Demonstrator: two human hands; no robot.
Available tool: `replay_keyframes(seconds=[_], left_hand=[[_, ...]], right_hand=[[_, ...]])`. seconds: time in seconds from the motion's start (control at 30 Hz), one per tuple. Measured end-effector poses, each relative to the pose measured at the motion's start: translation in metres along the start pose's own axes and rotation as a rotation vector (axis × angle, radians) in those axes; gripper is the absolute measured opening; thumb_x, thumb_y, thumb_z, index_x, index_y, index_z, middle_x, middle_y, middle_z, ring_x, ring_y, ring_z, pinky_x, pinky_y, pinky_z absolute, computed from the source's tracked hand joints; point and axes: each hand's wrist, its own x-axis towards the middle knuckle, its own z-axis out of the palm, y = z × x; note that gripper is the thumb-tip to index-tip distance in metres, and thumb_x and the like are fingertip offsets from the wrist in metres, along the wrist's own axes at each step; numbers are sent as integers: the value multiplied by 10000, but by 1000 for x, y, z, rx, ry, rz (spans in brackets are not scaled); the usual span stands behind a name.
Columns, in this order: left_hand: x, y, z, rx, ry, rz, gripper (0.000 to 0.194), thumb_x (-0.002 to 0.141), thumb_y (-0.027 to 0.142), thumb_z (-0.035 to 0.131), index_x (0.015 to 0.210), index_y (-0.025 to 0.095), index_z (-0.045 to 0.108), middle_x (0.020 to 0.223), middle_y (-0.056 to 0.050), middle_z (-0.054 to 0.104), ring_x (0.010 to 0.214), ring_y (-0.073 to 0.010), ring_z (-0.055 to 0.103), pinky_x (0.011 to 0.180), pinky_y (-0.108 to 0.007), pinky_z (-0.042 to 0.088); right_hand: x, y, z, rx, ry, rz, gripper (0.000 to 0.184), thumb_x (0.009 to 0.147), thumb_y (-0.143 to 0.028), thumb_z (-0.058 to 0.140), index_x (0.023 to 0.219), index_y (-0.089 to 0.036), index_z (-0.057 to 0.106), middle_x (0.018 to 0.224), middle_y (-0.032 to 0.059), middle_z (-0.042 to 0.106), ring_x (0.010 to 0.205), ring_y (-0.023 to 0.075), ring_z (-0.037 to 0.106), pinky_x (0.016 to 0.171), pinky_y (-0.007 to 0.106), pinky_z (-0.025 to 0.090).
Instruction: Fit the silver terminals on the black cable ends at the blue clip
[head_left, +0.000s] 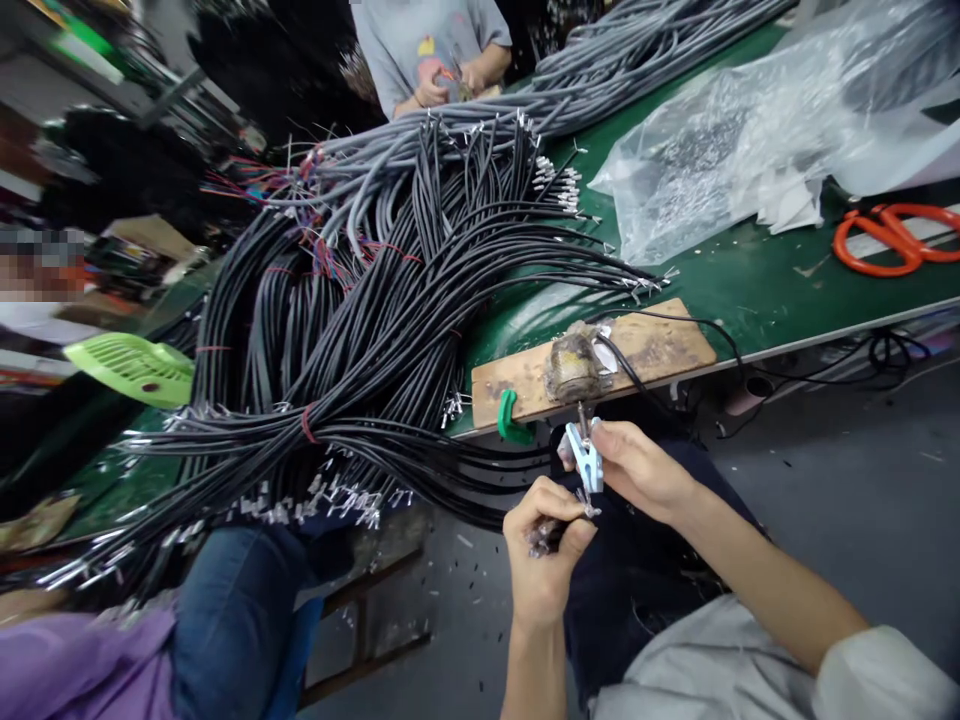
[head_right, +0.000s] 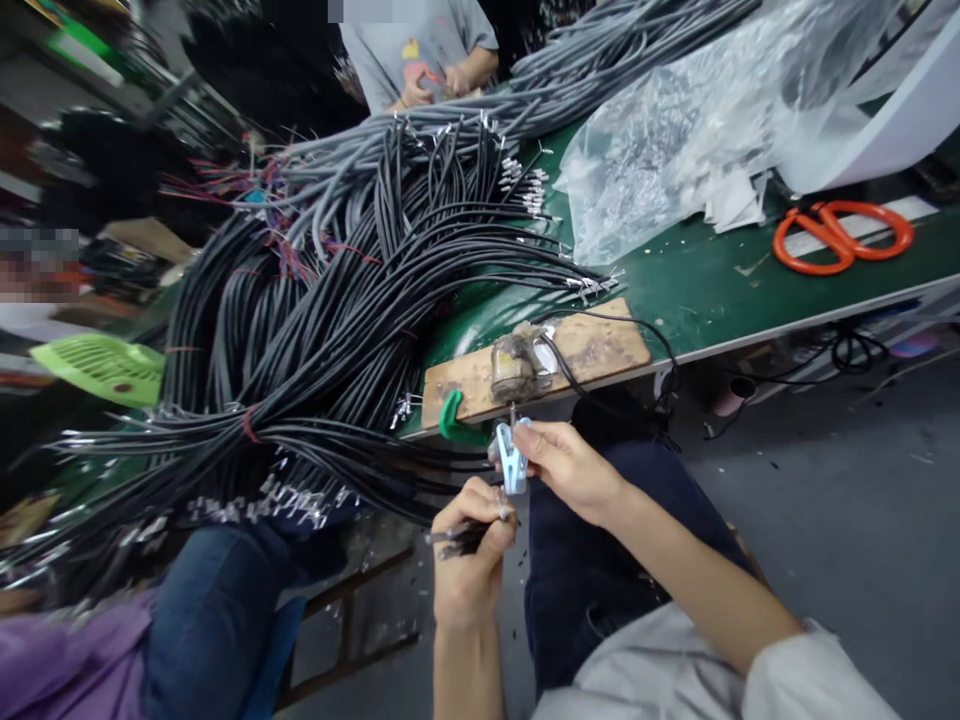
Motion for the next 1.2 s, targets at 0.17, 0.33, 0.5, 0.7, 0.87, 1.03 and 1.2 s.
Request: replay_keyframes(seconds=[0.17,0.33,0.5,0.7,0.87,1.03,1.2], left_hand=[[8,-2,2,66,-17,-2,134,752,295,761,717,184,696,669,-9,591,624,-129,534,591,-236,408],[9,0,0,89,-82,-88,166,785,343,722,734,186,713,680,-18,618,582,-122,518,551,-235,385],[6,1,-2,81,-105,-76,155,805,326,704,749,184,728,671,-23,610,576,-119,521,540,-232,385],[-1,2,-6,63,-136,-46,212,826,354,679,730,170,718,625,-39,631,529,-121,524,483,-226,372],[-6,0,-15,-16,-174,-103,281,876,345,617,683,152,683,557,-25,590,427,-81,440,404,-197,310],[-4,3,-13,141,-194,-241,237,845,275,649,653,138,669,631,-47,635,580,-142,581,567,-243,457],[-8,6,-11,276,-118,-300,112,714,170,761,703,141,653,647,10,574,570,-95,507,536,-193,388]], right_hand=[[4,3,2,178,62,33,362,684,-469,793,658,-122,695,613,13,598,558,99,496,495,215,372],[3,6,0,201,3,50,388,704,-501,771,681,-121,693,625,15,606,558,100,504,519,224,389],[-1,15,-8,181,-67,60,515,793,-623,617,692,-122,677,648,36,612,609,123,526,590,260,409],[-13,25,-33,51,37,37,501,834,-613,573,767,-128,676,684,42,607,644,127,491,577,261,363],[-35,28,-42,-273,59,25,342,852,-464,636,753,-137,656,682,19,604,668,130,539,647,268,409],[-47,22,-25,-656,78,-190,268,826,-395,685,736,-144,651,690,20,591,670,146,511,642,287,415],[-45,18,-5,-974,-14,-551,57,860,-198,655,830,-149,653,790,54,629,791,180,502,741,333,413]])
